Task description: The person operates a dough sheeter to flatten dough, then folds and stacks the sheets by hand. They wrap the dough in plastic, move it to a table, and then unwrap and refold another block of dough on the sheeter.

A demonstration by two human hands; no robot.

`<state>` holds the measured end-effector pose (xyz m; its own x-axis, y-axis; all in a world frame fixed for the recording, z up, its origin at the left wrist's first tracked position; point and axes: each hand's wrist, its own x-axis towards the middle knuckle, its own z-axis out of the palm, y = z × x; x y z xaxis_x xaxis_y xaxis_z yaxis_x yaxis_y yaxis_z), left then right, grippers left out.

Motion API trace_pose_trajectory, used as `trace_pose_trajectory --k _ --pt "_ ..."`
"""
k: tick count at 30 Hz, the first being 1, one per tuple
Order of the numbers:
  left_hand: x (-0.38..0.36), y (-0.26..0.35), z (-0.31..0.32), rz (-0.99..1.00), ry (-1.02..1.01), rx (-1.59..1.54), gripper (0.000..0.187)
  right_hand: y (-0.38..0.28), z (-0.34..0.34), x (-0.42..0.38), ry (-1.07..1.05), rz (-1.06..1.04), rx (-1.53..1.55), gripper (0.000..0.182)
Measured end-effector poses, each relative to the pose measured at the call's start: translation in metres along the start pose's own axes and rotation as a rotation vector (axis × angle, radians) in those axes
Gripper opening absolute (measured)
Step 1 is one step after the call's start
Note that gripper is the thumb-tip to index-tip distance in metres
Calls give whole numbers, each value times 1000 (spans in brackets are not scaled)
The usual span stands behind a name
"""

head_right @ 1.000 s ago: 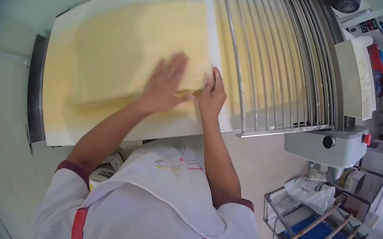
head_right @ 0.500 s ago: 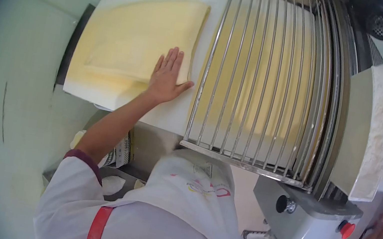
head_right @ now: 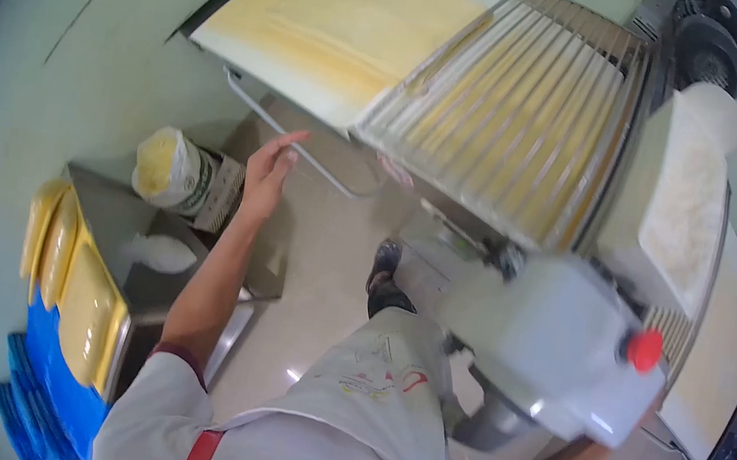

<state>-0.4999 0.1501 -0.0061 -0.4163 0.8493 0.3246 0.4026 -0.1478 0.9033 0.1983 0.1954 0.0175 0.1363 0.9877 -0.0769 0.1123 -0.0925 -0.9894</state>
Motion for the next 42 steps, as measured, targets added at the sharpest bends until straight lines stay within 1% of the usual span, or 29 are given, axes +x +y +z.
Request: trace_pose_trajectory --k 3,5,7,8,9,10,13,14,17,18,20,22,26,29,31,32,34,35,38,39,40,41,42 --pt "-96 51 40 -134 -27 -134 22 -2 13 14 -65 -81 49 40" --pt "-155 97 85 -86 -175 -214 20 -7 29 19 -106 -134 88 39" --pt "-204 153 130 -126 -531 -323 25 -25 54 7 -111 -177 76 40" --pt "-230 163 155 -45 -540 -219 26 -34 66 0 -110 -195 58 44" --pt "-255 167 183 29 -536 -112 27 -35 72 2 -96 -165 181 42" --pt "-275 169 206 99 -522 0 28 -35 75 3 -91 -133 305 40" --pt "-305 166 252 -162 -56 -35 30 -44 74 4 -267 -169 270 35" --pt "-309 162 261 -97 38 -28 26 -50 78 -1 -279 -124 356 33" --pt "-332 188 306 -484 214 -353 31 -64 79 -9 -286 -122 271 33" --pt "-330 194 312 -519 259 -383 34 -64 81 -2 -319 -131 267 33" --pt "-337 207 323 -607 324 -452 41 -56 74 6 -360 -133 243 33" --pt "-339 215 327 -626 344 -486 45 -61 70 -1 -360 -105 258 33" --pt "-338 224 328 -625 380 -527 47 -66 68 -2 -437 -147 192 34" --pt "-341 220 333 -703 360 -754 46 -66 63 -1 -500 -175 155 38" --pt "-343 218 335 -597 381 -910 48 -63 61 4 -533 -174 125 48" --pt "-344 217 335 -542 382 -980 49 -60 60 9 -565 -209 66 47" --pt "-348 216 335 -546 381 -991 49 -54 55 21 -611 -277 -47 45" --pt "-347 216 334 -546 361 -993 49 -62 57 11 -587 -490 -43 44" --pt "-345 214 336 -694 461 -854 48 -106 65 -19 -496 -1118 -137 44" --pt "-343 219 336 -702 458 -837 46 -115 68 -13 -690 -1276 -177 43" --pt "-343 224 336 -713 454 -818 45 -124 77 -8 -979 -1334 -266 43" --pt "-342 221 338 -681 441 -827 46 -147 83 -22 -1021 -1358 -391 42" --pt "-343 217 339 -653 434 -837 48 -146 94 -24 -1024 -1391 -376 42"
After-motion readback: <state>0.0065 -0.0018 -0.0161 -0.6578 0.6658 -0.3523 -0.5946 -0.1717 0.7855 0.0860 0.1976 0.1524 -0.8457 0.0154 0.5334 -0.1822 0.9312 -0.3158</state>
